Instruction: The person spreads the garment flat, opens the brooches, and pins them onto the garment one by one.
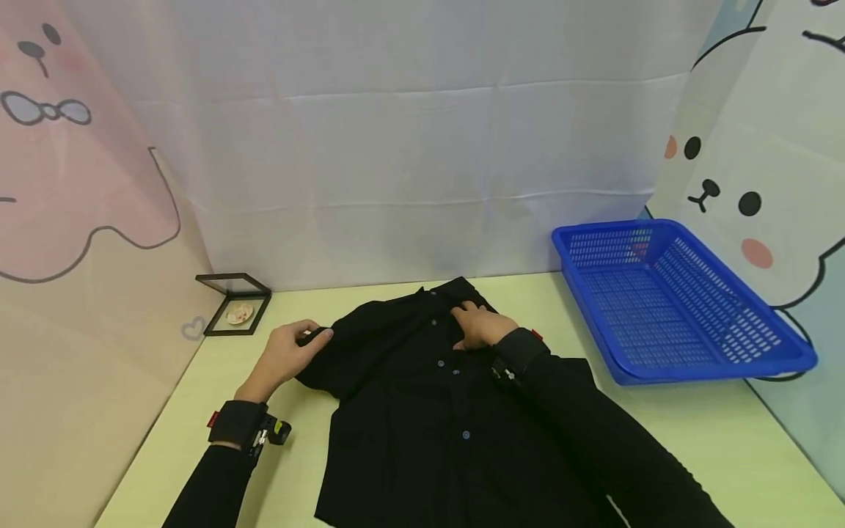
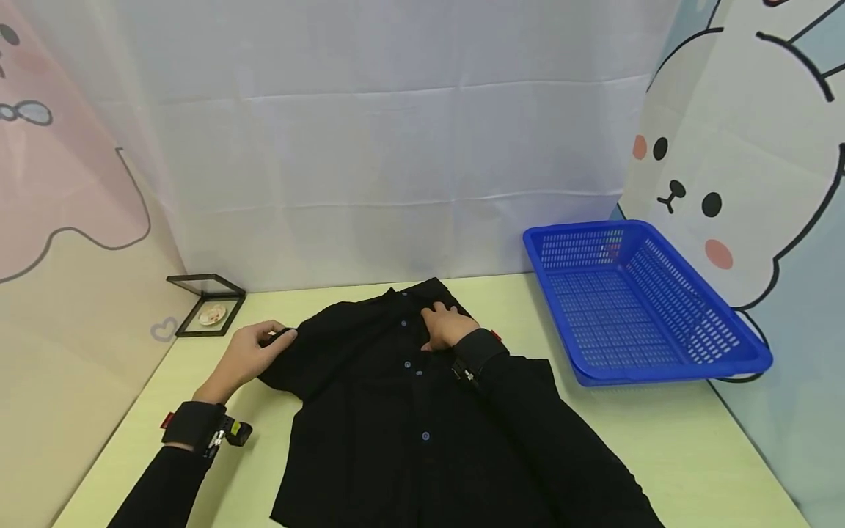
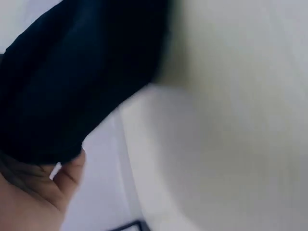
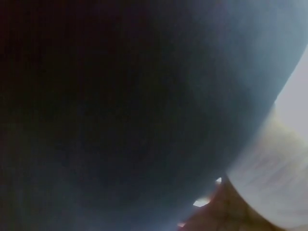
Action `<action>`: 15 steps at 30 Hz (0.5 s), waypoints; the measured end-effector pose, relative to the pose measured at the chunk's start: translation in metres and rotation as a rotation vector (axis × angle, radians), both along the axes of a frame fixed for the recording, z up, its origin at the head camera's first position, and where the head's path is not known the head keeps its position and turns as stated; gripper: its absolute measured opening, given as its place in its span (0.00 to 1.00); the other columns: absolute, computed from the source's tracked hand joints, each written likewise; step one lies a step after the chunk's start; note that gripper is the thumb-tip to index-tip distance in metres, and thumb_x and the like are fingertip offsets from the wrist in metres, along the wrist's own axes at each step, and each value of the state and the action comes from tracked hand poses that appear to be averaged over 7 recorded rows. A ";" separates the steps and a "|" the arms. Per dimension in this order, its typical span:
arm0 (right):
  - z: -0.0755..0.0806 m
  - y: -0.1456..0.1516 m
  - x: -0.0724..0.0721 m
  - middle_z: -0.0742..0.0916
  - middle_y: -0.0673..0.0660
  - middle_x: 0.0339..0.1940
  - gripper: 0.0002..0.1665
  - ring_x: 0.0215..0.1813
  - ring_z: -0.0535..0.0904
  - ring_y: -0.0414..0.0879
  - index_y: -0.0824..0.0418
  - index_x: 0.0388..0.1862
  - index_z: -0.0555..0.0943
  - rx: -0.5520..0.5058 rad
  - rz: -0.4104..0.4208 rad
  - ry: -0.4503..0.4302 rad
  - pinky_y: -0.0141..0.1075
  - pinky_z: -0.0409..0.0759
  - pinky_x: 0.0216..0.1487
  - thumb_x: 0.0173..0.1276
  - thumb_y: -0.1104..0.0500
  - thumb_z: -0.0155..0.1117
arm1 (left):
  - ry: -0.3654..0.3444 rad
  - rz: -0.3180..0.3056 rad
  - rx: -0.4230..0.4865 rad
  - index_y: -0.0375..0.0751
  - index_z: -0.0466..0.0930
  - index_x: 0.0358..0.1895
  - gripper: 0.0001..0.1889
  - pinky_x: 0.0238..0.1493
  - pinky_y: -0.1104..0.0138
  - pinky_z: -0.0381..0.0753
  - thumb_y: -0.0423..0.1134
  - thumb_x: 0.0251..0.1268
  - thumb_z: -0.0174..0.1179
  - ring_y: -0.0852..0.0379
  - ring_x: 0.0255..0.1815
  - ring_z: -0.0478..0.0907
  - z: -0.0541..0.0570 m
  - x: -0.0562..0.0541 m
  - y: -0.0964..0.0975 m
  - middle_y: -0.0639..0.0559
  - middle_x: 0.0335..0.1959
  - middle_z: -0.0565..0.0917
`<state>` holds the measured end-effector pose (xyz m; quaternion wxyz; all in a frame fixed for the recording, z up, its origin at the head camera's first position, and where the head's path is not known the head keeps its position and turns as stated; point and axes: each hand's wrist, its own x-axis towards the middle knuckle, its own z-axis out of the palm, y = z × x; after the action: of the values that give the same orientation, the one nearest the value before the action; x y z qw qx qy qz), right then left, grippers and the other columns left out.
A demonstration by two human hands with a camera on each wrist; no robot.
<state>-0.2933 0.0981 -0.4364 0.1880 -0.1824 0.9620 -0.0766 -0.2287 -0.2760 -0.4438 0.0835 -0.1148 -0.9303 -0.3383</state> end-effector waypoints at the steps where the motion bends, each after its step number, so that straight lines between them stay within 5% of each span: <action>1: 0.000 0.000 0.000 0.57 0.66 0.85 0.46 0.82 0.56 0.69 0.56 0.83 0.59 -0.002 -0.003 0.003 0.59 0.62 0.79 0.74 0.45 0.67 | -0.033 0.005 -0.064 0.47 0.83 0.32 0.18 0.34 0.62 0.75 0.56 0.75 0.59 0.49 0.29 0.78 -0.001 0.000 -0.002 0.48 0.27 0.81; 3: -0.001 0.001 0.000 0.57 0.66 0.85 0.46 0.83 0.55 0.69 0.56 0.83 0.58 -0.006 -0.006 0.003 0.59 0.62 0.79 0.74 0.45 0.66 | -0.099 -0.002 -0.133 0.47 0.78 0.23 0.24 0.33 0.64 0.72 0.59 0.75 0.58 0.55 0.26 0.73 -0.003 0.002 -0.007 0.54 0.21 0.74; 7: -0.002 0.002 0.000 0.57 0.66 0.85 0.46 0.83 0.54 0.69 0.57 0.83 0.58 -0.014 0.001 0.006 0.59 0.61 0.80 0.75 0.46 0.66 | -0.146 -0.042 -0.107 0.47 0.67 0.15 0.29 0.27 0.68 0.63 0.57 0.74 0.61 0.61 0.19 0.61 -0.008 0.009 -0.020 0.59 0.16 0.62; 12: -0.004 0.002 0.000 0.57 0.66 0.85 0.46 0.82 0.55 0.70 0.56 0.83 0.58 -0.013 0.001 0.009 0.59 0.62 0.79 0.74 0.45 0.66 | -0.047 -0.087 0.012 0.52 0.87 0.28 0.14 0.41 0.68 0.77 0.47 0.75 0.63 0.65 0.35 0.78 -0.010 0.020 -0.038 0.57 0.33 0.85; 15: -0.006 0.002 0.000 0.57 0.65 0.85 0.47 0.82 0.55 0.70 0.56 0.83 0.58 -0.018 -0.004 0.012 0.59 0.62 0.79 0.74 0.44 0.66 | -0.015 -0.081 0.055 0.49 0.91 0.40 0.09 0.54 0.66 0.78 0.44 0.76 0.62 0.68 0.49 0.80 -0.009 0.026 -0.046 0.51 0.47 0.88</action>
<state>-0.2937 0.1002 -0.4421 0.1806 -0.1824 0.9628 -0.0848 -0.2023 -0.3222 -0.4524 0.0660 -0.1477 -0.9157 -0.3678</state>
